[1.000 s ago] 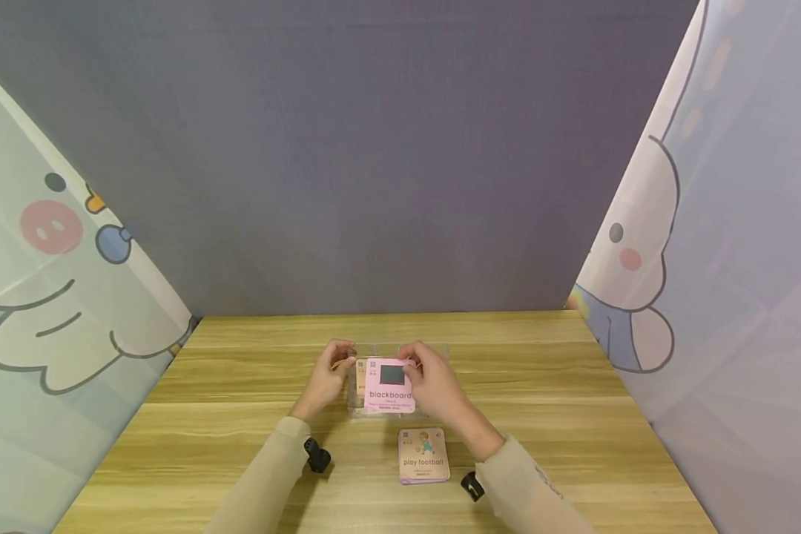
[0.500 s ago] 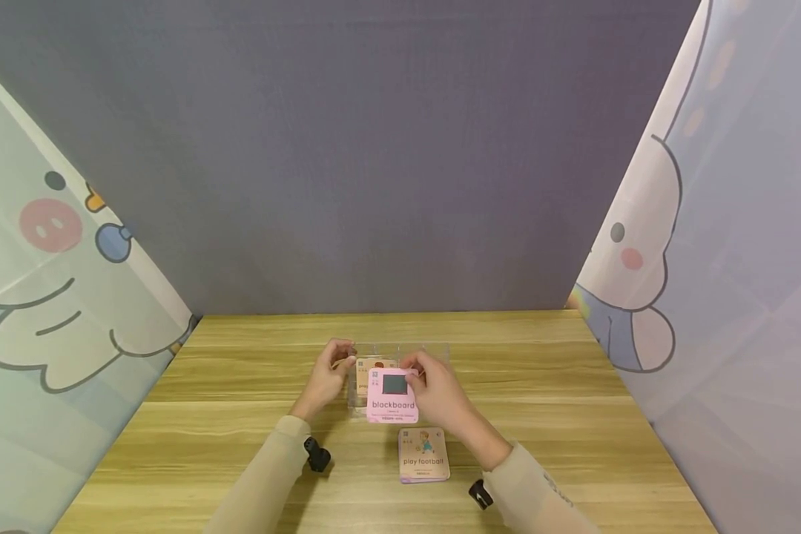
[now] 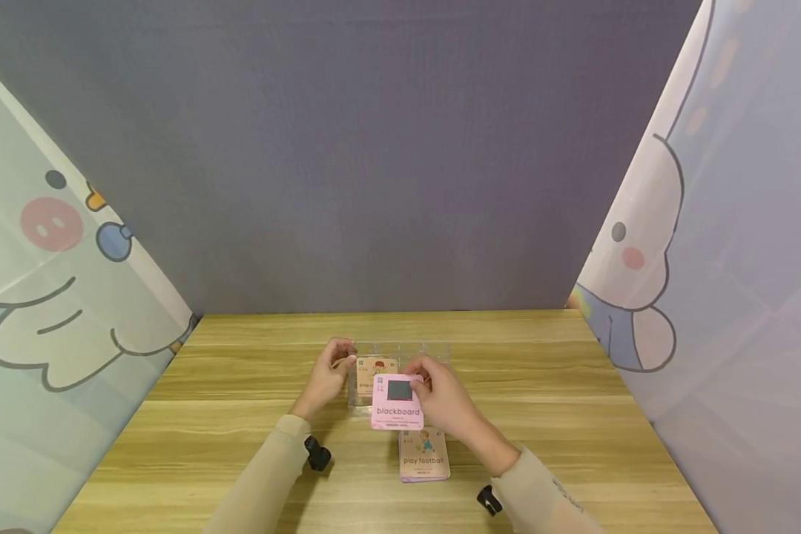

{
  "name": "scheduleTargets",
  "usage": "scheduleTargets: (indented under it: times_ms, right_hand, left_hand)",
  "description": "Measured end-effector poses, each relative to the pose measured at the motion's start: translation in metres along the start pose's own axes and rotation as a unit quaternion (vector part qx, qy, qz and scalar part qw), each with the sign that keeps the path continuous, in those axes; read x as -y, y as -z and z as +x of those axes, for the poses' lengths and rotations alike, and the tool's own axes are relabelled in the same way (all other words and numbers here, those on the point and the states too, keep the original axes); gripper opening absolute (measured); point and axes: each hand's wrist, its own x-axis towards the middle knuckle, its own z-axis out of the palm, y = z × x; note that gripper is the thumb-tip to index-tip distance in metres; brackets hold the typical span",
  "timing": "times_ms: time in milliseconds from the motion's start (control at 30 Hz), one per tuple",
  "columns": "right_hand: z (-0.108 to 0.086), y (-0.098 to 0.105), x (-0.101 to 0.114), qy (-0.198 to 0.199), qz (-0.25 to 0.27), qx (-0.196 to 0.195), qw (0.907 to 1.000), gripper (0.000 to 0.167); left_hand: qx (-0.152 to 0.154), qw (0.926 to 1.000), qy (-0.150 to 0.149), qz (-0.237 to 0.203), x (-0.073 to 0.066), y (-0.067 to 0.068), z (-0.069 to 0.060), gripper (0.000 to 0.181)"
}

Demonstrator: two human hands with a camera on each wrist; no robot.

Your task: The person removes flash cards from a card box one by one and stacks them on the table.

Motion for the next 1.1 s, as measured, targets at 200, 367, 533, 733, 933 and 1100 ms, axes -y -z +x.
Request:
scheduleTargets:
  times_ms: [200, 367, 533, 733, 933, 1100]
  right_hand:
    - [-0.004, 0.002, -0.003, -0.007, -0.002, 0.004, 1.0, 0.016]
    - [-0.008, 0.003, -0.006, -0.008, -0.001, 0.007, 0.9999, 0.015]
    - [-0.01, 0.004, -0.011, -0.007, -0.004, 0.007, 0.9999, 0.015]
    - [-0.012, 0.004, -0.016, -0.009, -0.007, 0.009, 0.9999, 0.015]
    - [-0.014, 0.005, -0.019, -0.013, -0.014, 0.009, 0.9998, 0.015]
    - [-0.016, 0.005, -0.022, -0.015, -0.019, 0.005, 0.9997, 0.015]
  left_hand:
    - [-0.009, 0.9999, 0.003, 0.004, 0.026, -0.003, 0.007, 0.026]
    - [-0.005, 1.0, 0.006, 0.002, 0.028, -0.002, 0.007, 0.026]
    - [0.004, 0.9999, 0.015, 0.003, 0.026, -0.001, 0.006, 0.029]
    - [0.008, 0.9997, 0.023, 0.002, 0.026, 0.0, 0.007, 0.029]
    - [0.008, 0.9997, 0.024, -0.002, 0.026, 0.0, 0.007, 0.03]
    - [0.007, 0.9996, 0.025, -0.005, 0.026, 0.0, 0.007, 0.029]
